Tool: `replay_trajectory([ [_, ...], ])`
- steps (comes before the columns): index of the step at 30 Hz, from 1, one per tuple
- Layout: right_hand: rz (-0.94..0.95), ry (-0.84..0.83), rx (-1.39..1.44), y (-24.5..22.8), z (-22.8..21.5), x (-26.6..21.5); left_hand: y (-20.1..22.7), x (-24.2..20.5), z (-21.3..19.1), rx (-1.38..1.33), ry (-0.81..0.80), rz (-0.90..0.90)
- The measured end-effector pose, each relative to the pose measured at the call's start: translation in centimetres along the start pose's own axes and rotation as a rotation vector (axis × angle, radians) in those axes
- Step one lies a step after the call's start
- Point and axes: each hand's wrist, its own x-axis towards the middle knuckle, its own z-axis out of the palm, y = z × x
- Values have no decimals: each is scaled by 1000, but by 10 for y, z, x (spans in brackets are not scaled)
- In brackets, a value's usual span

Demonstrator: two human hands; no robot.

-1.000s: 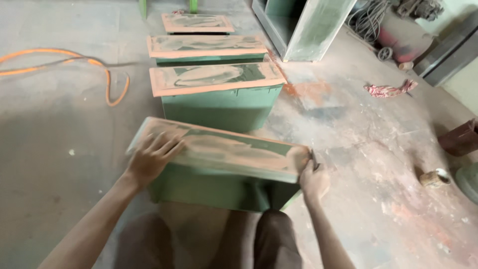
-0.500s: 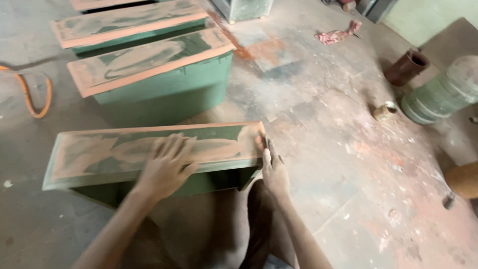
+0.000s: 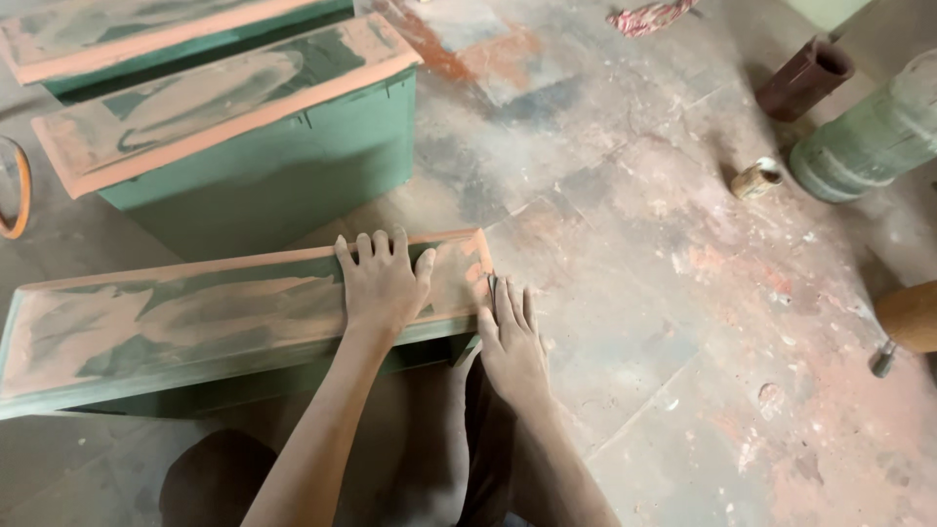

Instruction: The person sands the top and side edges of a green-painted wooden drawer or cabinet using a sanding block. The person works on multiple edges and corners, repositioning the piece as needed.

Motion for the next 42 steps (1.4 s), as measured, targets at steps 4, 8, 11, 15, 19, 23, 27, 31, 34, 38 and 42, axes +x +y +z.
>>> replay_trajectory([
  [4, -289, -197, -529, 7, 18, 73, 4, -10, 0, 66, -21, 32],
  [8, -406, -33, -161, 13, 25, 93, 1, 4, -6, 24, -100, 21],
  [11, -610, -24, -361, 15, 5, 18, 4, 8, -6, 40, -89, 33],
  [15, -674, 6, -402, 13, 19, 75, 5, -1, -1, 54, -23, 51],
  [19, -353, -97, 28, 4, 29, 119, 0, 6, 1, 30, 9, 87],
  [23, -314, -157, -6, 15, -2, 24, -1, 10, 2, -1, -65, 64],
  [27, -774, 23, -428, 25, 24, 86, -2, 6, 6, 29, -40, 70],
  [31, -746, -51, -414, 25, 32, 118, -5, 11, 10, 7, 128, 123],
  [34, -501, -90, -71, 28, 15, 42, -7, 5, 12, -34, 37, 106],
  [38, -540, -31, -77, 29, 29, 52, -2, 0, 10, 7, 133, 106],
  [42, -680, -108, -513, 30, 37, 122, -10, 2, 9, -46, 96, 123],
])
